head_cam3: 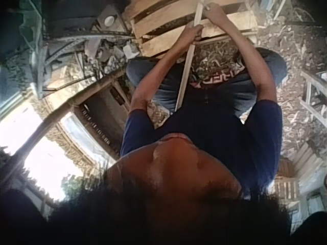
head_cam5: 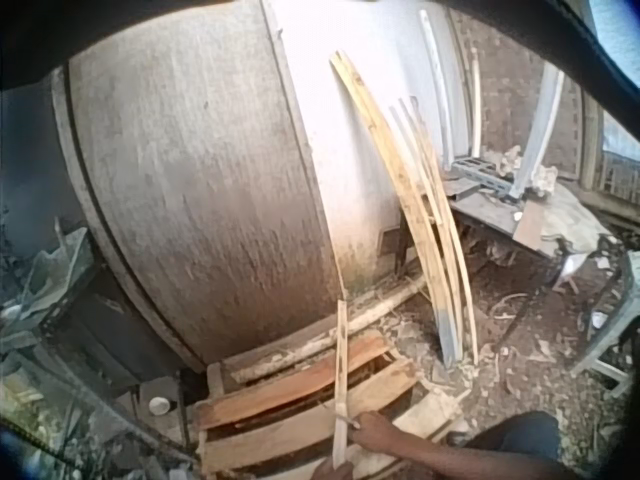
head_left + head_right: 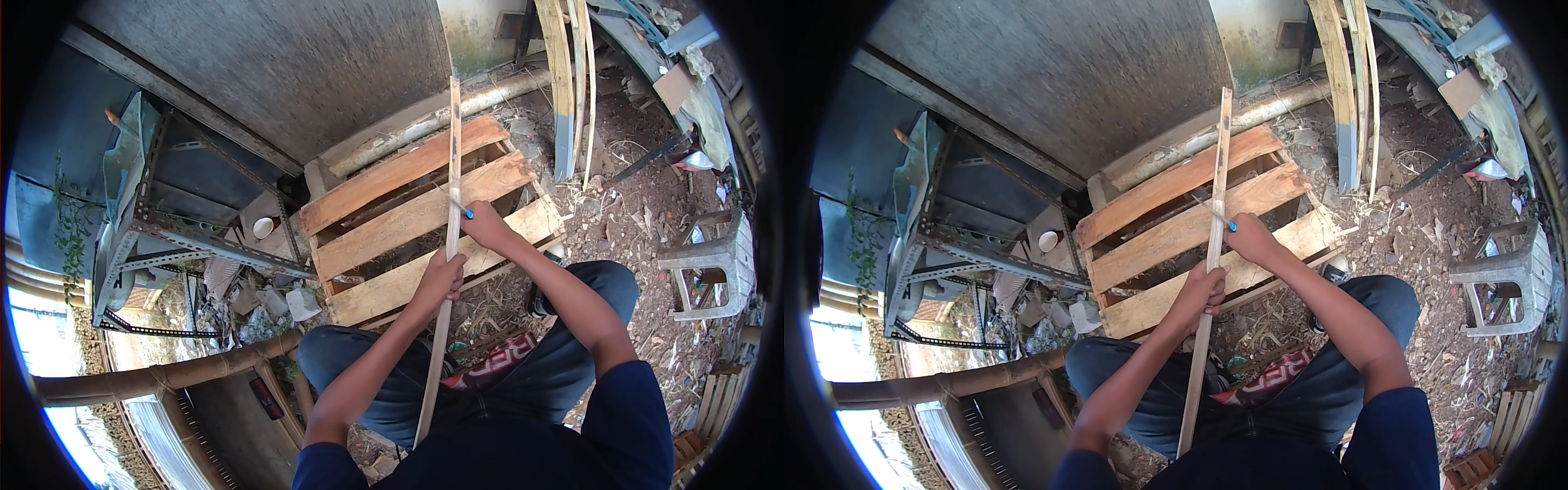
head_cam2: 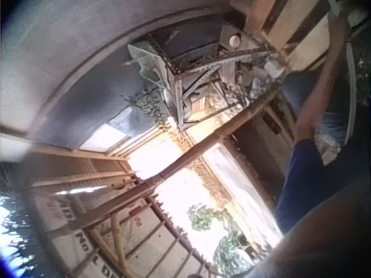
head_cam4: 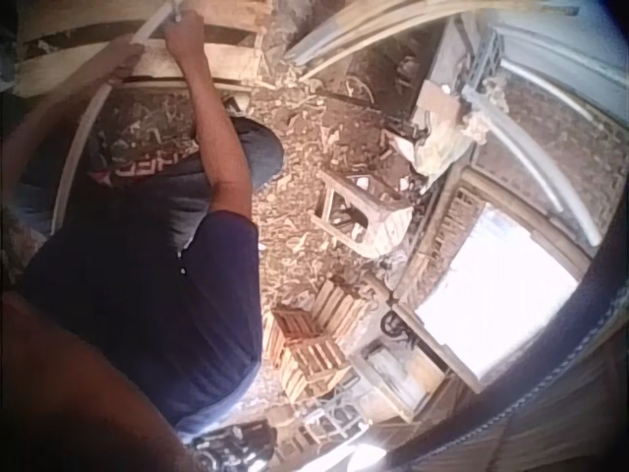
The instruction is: Shaving or stripping a thin piece of bamboo with a knife over a wooden pallet.
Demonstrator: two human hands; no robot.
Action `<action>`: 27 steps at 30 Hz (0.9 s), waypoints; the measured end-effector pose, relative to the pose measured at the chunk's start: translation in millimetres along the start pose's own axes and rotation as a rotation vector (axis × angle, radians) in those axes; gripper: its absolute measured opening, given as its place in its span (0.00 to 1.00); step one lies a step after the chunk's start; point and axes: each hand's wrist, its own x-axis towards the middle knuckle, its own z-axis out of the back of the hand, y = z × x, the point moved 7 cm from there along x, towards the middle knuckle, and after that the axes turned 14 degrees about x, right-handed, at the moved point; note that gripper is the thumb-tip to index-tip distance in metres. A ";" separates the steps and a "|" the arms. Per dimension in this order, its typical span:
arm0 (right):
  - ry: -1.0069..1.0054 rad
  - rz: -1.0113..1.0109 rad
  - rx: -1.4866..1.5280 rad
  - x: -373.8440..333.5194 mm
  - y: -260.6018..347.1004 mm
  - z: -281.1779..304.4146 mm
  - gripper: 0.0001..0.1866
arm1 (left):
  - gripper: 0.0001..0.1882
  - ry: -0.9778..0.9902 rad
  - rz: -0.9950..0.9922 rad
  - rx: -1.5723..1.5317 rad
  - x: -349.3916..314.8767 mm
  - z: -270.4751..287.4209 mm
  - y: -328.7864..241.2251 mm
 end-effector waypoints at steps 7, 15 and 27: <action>0.005 -0.013 -0.011 -2.2 1.3 -0.2 0.14 | 0.11 -0.004 -0.005 0.010 1.0 0.0 2.3; 0.005 -0.021 -0.014 -0.9 -2.3 0.3 0.14 | 0.11 0.000 -0.005 0.013 3.3 -0.5 3.5; -0.003 0.005 -0.045 2.1 -10.1 -2.0 0.14 | 0.11 -0.005 -0.008 0.048 3.7 -0.5 4.7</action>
